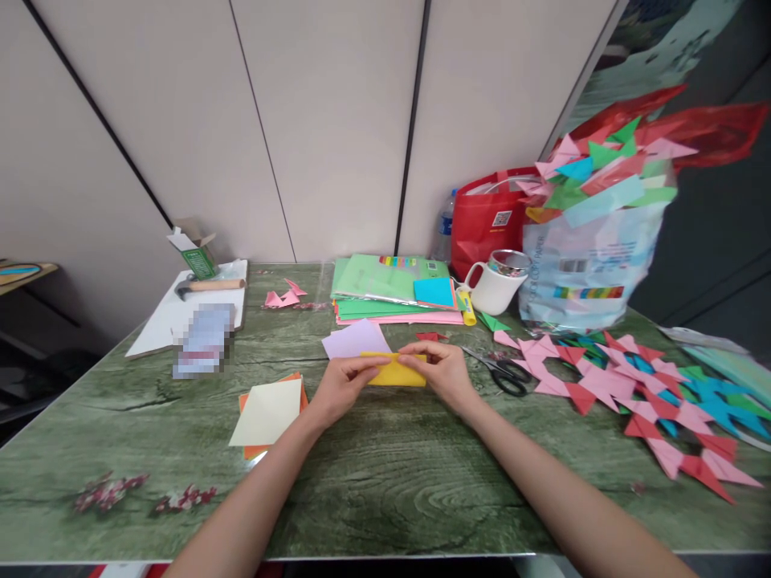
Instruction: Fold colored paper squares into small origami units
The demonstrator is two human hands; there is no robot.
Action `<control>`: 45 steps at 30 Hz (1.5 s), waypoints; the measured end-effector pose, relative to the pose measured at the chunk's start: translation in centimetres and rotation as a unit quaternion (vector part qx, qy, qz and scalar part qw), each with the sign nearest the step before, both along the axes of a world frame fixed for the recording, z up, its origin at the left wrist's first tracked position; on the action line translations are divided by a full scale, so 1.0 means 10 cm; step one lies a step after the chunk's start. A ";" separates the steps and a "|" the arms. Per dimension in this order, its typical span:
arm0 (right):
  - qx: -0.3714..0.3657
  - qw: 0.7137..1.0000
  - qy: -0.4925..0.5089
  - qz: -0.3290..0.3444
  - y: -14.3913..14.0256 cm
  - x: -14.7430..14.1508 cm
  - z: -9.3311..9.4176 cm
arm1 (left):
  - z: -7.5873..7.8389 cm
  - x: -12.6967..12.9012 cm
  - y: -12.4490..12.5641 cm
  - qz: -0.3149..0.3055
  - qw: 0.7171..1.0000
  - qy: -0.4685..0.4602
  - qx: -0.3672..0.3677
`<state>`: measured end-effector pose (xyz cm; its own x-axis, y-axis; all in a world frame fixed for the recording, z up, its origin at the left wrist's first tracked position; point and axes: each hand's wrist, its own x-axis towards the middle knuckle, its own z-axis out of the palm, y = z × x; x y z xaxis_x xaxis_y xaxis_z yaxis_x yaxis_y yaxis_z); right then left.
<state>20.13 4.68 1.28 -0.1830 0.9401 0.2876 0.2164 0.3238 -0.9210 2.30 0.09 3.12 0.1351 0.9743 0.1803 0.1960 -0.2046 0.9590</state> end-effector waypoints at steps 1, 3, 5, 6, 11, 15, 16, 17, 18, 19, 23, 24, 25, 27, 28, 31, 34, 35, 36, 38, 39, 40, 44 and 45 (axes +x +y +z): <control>-0.001 1.000 0.002 -0.002 0.00 0.00 0.00 | 0.00 0.00 0.00 0.001 1.000 0.001 0.001; -0.001 1.000 0.007 -0.005 0.00 0.00 0.01 | 0.00 0.00 0.00 0.003 1.000 0.002 0.003; -0.001 1.000 0.012 -0.008 0.00 0.00 0.00 | -0.01 0.01 0.00 0.004 1.000 0.002 0.005; -0.001 1.000 0.014 -0.010 0.00 0.00 -0.01 | -0.01 0.01 0.00 0.004 1.000 0.001 0.005; -0.012 0.999 0.026 -0.016 0.02 0.00 -0.03 | 0.01 0.02 -0.01 0.003 1.000 0.011 0.003; -0.016 0.999 0.041 -0.015 0.00 -0.01 0.01 | 0.01 0.02 -0.01 0.005 1.000 0.013 0.002; -0.017 0.999 0.044 -0.015 -0.01 -0.01 0.02 | 0.00 0.02 -0.01 0.006 1.000 0.013 0.002; -0.018 0.999 0.045 -0.016 -0.01 -0.02 0.03 | -0.01 0.02 -0.01 0.007 1.000 0.012 0.002; -0.019 0.999 0.045 -0.016 -0.02 -0.02 0.04 | -0.01 0.02 -0.01 0.007 1.000 0.011 0.003; -0.020 0.999 0.045 -0.017 -0.02 -0.02 0.04 | -0.02 0.01 -0.01 0.006 1.000 0.011 0.004; -0.020 0.999 0.046 -0.017 -0.01 -0.02 0.03 | -0.03 0.01 -0.01 0.008 1.000 0.011 0.012; -0.020 0.999 0.046 -0.016 -0.01 -0.02 0.02 | -0.03 0.01 -0.01 0.009 1.000 0.013 0.014; -0.020 0.999 0.047 -0.016 -0.01 -0.02 0.01 | -0.03 0.01 -0.01 0.010 1.000 0.014 0.016; -0.020 0.999 0.047 -0.016 0.00 -0.02 0.01 | -0.03 0.01 -0.01 0.011 1.000 0.018 0.017; -0.020 0.999 0.046 -0.016 0.00 -0.02 0.01 | -0.04 0.01 -0.01 0.012 1.000 0.020 0.019; -0.015 0.999 0.043 -0.020 -0.01 -0.02 0.02 | -0.04 0.01 -0.01 0.009 0.999 0.028 0.024; -0.013 0.999 0.038 -0.023 -0.01 -0.03 0.02 | -0.03 0.01 -0.02 0.006 0.999 0.032 0.030; -0.012 0.999 0.036 -0.024 0.00 -0.02 0.02 | -0.02 0.02 -0.02 0.006 0.999 0.033 0.032; -0.011 0.999 0.036 -0.023 0.00 -0.02 0.01 | -0.02 0.02 -0.02 0.007 0.999 0.033 0.033; -0.013 0.999 0.039 -0.020 0.02 -0.02 -0.02 | -0.01 0.02 -0.02 0.010 0.999 0.036 0.032; -0.014 0.999 0.041 -0.018 0.03 -0.01 -0.03 | -0.01 0.02 -0.02 0.012 0.999 0.038 0.032; -0.015 0.999 0.043 -0.016 0.03 -0.01 -0.04 | -0.01 0.02 -0.02 0.014 0.999 0.039 0.032; -0.019 0.999 0.048 -0.012 0.06 0.00 -0.06 | -0.03 0.01 -0.02 0.024 0.998 0.044 0.029; -0.022 0.998 0.051 -0.011 0.06 0.00 -0.06 | -0.04 0.01 -0.01 0.028 0.998 0.045 0.028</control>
